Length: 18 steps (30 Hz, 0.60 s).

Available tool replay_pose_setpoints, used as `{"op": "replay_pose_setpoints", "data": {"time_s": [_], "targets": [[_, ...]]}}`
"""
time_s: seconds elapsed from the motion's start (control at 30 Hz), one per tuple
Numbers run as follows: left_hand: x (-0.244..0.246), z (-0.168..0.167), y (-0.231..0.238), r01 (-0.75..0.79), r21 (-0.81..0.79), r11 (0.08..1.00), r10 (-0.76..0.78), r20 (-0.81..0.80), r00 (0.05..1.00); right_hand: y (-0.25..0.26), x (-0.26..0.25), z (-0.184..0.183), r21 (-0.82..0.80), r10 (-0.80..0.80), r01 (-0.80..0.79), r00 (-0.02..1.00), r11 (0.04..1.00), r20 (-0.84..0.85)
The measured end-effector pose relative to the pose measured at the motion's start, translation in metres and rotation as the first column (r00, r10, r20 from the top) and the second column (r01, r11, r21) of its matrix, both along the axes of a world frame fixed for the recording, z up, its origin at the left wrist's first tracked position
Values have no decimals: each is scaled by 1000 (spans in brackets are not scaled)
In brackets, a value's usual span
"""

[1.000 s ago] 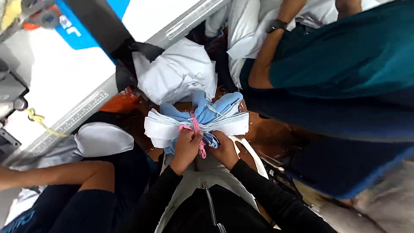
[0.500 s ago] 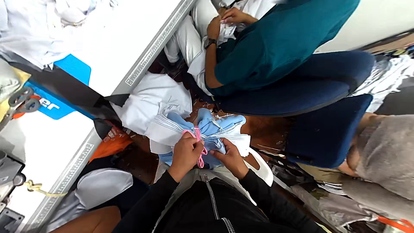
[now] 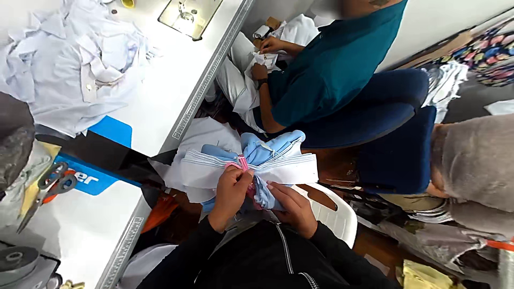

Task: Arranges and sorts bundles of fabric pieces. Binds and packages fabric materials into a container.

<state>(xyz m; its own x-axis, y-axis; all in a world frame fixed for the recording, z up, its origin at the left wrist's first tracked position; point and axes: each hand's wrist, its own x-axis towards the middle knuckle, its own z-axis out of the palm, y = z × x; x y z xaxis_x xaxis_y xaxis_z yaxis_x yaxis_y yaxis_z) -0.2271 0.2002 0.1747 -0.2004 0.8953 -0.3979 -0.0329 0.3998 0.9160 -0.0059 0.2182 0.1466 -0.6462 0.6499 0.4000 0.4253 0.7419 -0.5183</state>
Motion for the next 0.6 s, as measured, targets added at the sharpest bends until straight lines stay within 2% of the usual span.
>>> {"op": "replay_pose_setpoints", "data": {"time_s": [0.07,0.17,0.23,0.3,0.37,0.5,0.6], "targets": [[-4,5,-2,-39,11,999,38,55,998,-1,-3,5,-11,41,-41,998,999,-44],[-5,5,-5,-72,20,997,70,94,993,-8,-3,3,-264,-41,0,988,964,-149],[-4,3,-7,-65,36,997,62,90,994,-14,-3,4,-492,-173,79,974,867,-147],[-2,3,-8,-40,50,998,36,82,996,-16,-3,5,-627,-256,171,965,760,-48],[1,3,-7,-13,40,999,10,66,998,-14,-1,3,-622,-253,203,967,756,8],[0,3,-5,36,27,999,-36,25,999,-8,-2,5,-519,-185,204,979,830,89],[-1,1,-5,82,55,995,-78,-67,995,-6,-3,8,-522,-176,222,975,824,136]]}}
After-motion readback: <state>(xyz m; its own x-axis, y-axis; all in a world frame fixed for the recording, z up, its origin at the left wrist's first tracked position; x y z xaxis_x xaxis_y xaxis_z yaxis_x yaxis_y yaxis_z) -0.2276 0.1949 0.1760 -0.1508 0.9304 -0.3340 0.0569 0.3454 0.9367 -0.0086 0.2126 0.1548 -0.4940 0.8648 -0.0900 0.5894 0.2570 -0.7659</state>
